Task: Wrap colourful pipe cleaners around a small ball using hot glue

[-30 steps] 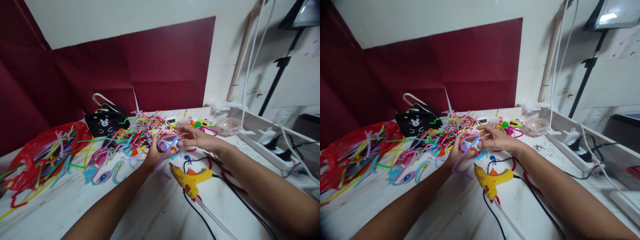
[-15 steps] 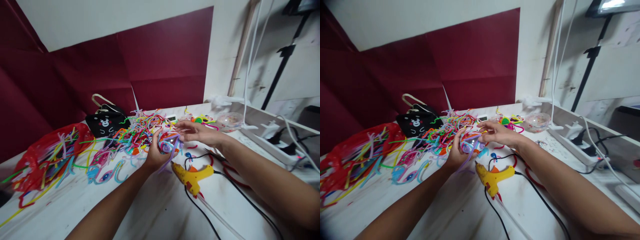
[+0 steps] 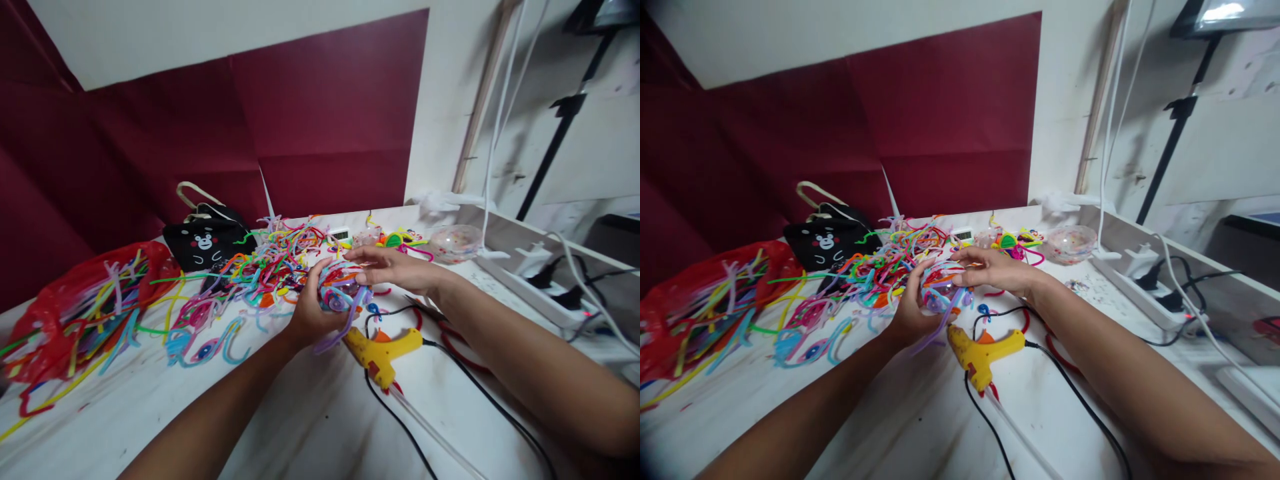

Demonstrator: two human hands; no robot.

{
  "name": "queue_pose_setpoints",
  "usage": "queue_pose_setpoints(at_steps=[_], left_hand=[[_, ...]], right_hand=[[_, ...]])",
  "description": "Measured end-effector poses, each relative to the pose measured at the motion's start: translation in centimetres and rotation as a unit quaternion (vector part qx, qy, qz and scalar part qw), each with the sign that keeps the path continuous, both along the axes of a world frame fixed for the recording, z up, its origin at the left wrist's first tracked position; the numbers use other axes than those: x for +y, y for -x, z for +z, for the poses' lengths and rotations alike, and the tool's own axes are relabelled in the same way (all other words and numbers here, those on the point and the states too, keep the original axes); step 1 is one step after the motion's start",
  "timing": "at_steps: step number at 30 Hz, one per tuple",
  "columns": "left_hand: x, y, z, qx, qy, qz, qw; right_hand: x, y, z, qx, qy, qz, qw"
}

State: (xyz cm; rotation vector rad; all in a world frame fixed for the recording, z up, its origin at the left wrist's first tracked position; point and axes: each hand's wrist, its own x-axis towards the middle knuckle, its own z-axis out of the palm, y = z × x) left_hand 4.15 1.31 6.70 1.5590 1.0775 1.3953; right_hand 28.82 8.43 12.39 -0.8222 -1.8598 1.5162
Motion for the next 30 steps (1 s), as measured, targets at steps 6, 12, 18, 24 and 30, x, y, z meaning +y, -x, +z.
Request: queue_pose_setpoints(at_steps=[6, 12, 18, 24, 30], left_hand=[[-0.16, 0.00, 0.01, 0.036, -0.010, -0.005, 0.999], [-0.31, 0.23, -0.31, 0.049, -0.009, -0.009, 0.999], [-0.34, 0.18, -0.33, 0.040, -0.010, -0.017, 0.999], [-0.12, 0.14, -0.61, 0.035, -0.011, -0.022, 0.999], [0.03, 0.23, -0.73, 0.057, -0.017, -0.028, 0.998]], right_hand=[[-0.31, 0.23, 0.19, 0.005, 0.014, 0.022, 1.000], [-0.26, 0.30, -0.25, 0.007, 0.014, 0.045, 0.999], [-0.25, 0.33, -0.41, -0.005, 0.005, 0.046, 0.999], [-0.33, 0.25, -0.29, -0.025, -0.015, 0.019, 0.999], [-0.32, 0.46, -0.42, -0.018, -0.004, 0.028, 0.999]])
